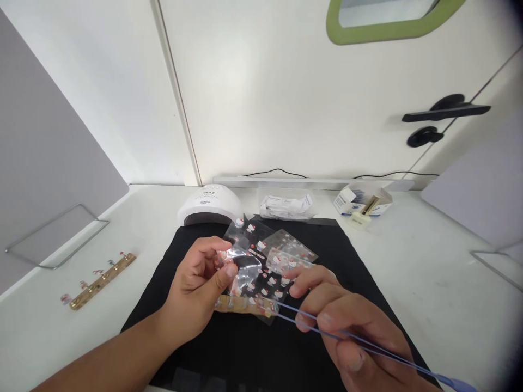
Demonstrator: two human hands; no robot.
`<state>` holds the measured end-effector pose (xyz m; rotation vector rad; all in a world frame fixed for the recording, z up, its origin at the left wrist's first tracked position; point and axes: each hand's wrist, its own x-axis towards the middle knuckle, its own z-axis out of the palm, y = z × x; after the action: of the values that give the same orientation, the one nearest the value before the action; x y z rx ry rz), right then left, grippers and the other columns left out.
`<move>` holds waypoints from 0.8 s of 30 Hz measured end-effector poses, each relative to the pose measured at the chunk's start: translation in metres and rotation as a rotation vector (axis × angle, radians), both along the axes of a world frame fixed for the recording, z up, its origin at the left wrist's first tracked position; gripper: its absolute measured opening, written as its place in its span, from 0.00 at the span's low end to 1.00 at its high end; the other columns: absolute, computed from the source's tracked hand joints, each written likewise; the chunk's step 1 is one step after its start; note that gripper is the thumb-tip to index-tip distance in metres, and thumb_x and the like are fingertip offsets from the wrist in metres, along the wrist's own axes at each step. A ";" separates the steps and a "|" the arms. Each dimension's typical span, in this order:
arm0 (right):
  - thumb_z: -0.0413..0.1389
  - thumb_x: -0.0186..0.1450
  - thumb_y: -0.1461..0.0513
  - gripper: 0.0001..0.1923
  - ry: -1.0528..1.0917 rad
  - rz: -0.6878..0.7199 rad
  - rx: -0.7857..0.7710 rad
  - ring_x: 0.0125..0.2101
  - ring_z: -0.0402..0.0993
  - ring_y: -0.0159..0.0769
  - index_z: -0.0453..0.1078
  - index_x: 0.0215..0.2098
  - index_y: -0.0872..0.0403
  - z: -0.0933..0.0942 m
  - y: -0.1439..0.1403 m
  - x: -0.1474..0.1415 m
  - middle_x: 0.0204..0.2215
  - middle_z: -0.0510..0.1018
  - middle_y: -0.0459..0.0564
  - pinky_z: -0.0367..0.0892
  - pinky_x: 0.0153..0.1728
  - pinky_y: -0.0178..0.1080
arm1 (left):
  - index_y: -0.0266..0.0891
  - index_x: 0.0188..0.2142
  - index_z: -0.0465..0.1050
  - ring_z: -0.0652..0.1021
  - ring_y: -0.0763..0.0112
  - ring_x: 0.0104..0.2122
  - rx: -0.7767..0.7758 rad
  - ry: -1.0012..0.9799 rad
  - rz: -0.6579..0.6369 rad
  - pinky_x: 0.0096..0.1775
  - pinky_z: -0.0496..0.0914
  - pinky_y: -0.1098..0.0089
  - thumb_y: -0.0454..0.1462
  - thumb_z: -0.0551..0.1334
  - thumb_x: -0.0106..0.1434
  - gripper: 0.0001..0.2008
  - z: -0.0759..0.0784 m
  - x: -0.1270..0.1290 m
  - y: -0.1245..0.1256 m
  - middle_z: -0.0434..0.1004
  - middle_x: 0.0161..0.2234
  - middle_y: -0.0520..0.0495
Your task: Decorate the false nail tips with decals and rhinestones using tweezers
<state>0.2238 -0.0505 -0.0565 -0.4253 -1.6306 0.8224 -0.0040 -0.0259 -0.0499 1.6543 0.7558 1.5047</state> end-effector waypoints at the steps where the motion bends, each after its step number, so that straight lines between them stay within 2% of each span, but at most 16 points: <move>1: 0.55 0.70 0.55 0.07 0.009 0.000 0.002 0.36 0.75 0.45 0.73 0.44 0.44 -0.001 -0.001 -0.002 0.28 0.79 0.48 0.67 0.53 0.56 | 0.51 0.48 0.69 0.73 0.81 0.24 -0.012 -0.005 -0.005 0.26 0.73 0.77 0.36 0.62 0.69 0.10 0.000 0.001 -0.001 0.69 0.36 0.54; 11: 0.54 0.71 0.61 0.09 0.084 -0.080 0.073 0.40 0.75 0.45 0.73 0.47 0.50 -0.014 0.004 -0.007 0.33 0.79 0.51 0.66 0.51 0.54 | 0.52 0.49 0.73 0.77 0.81 0.27 -0.076 -0.031 -0.085 0.30 0.75 0.79 0.32 0.65 0.66 0.15 -0.002 0.005 -0.006 0.72 0.35 0.55; 15: 0.54 0.71 0.61 0.08 0.116 -0.096 0.083 0.38 0.75 0.43 0.74 0.46 0.52 -0.012 0.008 -0.008 0.31 0.81 0.51 0.66 0.51 0.54 | 0.51 0.49 0.76 0.77 0.81 0.33 -0.138 0.047 -0.056 0.36 0.74 0.83 0.30 0.69 0.62 0.19 0.002 0.005 -0.012 0.77 0.37 0.54; 19: 0.55 0.71 0.61 0.08 0.148 -0.096 0.055 0.36 0.76 0.43 0.75 0.45 0.51 -0.009 0.008 -0.009 0.29 0.81 0.51 0.70 0.47 0.53 | 0.54 0.50 0.76 0.78 0.81 0.34 -0.184 0.058 -0.094 0.36 0.74 0.86 0.29 0.69 0.61 0.21 0.004 0.002 -0.014 0.77 0.35 0.56; 24: 0.56 0.70 0.62 0.08 0.163 -0.079 0.042 0.37 0.76 0.43 0.76 0.45 0.51 -0.005 0.007 -0.009 0.30 0.81 0.51 0.71 0.48 0.53 | 0.55 0.51 0.75 0.77 0.81 0.34 -0.189 0.063 -0.100 0.38 0.74 0.85 0.29 0.69 0.61 0.22 0.002 -0.001 -0.014 0.77 0.36 0.56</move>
<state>0.2151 -0.0436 -0.0617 -0.3802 -1.4687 0.7429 -0.0051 -0.0394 -0.0480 1.5788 0.8115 1.2769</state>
